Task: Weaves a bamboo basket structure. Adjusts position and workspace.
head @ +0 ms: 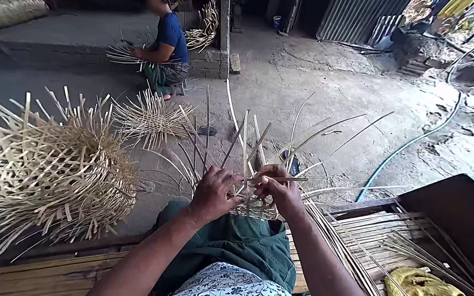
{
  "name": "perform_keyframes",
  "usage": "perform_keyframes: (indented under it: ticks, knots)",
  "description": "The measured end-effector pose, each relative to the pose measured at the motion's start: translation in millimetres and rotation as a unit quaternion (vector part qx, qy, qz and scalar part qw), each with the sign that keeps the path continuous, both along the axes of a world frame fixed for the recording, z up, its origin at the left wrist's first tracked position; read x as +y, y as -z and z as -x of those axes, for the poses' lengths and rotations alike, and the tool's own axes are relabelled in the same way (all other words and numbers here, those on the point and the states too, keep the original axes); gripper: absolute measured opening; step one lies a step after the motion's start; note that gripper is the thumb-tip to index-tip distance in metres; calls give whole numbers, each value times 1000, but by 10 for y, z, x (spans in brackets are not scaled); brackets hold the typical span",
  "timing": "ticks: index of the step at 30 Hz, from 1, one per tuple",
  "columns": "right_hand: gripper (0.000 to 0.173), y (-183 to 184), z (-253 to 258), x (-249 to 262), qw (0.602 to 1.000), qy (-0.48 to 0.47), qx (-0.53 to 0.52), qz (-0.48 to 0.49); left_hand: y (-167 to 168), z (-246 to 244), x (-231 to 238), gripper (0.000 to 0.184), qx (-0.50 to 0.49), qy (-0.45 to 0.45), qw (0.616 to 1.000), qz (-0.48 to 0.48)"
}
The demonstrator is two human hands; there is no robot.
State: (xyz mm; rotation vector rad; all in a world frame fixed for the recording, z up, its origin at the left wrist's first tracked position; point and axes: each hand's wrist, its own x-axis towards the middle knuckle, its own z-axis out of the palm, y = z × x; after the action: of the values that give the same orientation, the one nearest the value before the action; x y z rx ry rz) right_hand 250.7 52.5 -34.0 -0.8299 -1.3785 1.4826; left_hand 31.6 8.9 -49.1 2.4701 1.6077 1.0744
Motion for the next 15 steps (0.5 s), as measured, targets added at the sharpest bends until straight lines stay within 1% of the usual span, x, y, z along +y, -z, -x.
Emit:
perform_keyframes:
  ticks: [1,3,4,5,8,9,12,13,15]
  knots:
    - [29,1,0,-2,1000,-4,-3,-1,-24,-1,-11,45,9,-1,1000,7]
    - [18,4,19,-19,1000,-8,-25,-5,-82,-4,-30,44,24,-4,999,29]
    - [17,-3,34,-34,999,-6,-45,-7,-117,-1,-37,43,26,-5,999,44]
    - [17,-17,50,-55,998,-3,-62,-14,-151,12,-42,43,21,0,998,65]
    - [28,-36,77,-102,993,-20,-104,-55,-247,104,-31,41,-27,30,990,134]
    - [26,-51,95,-119,993,-24,-105,-51,-263,128,-32,38,-33,34,988,148]
    - [7,-85,174,-158,997,0,-75,-11,-336,125,-68,32,-24,28,984,176]
    - [5,-76,198,-172,997,10,-70,-15,-364,124,-77,31,-22,26,981,190]
    - [9,-21,224,-196,995,15,-76,-63,-432,172,-56,28,-51,31,967,247]
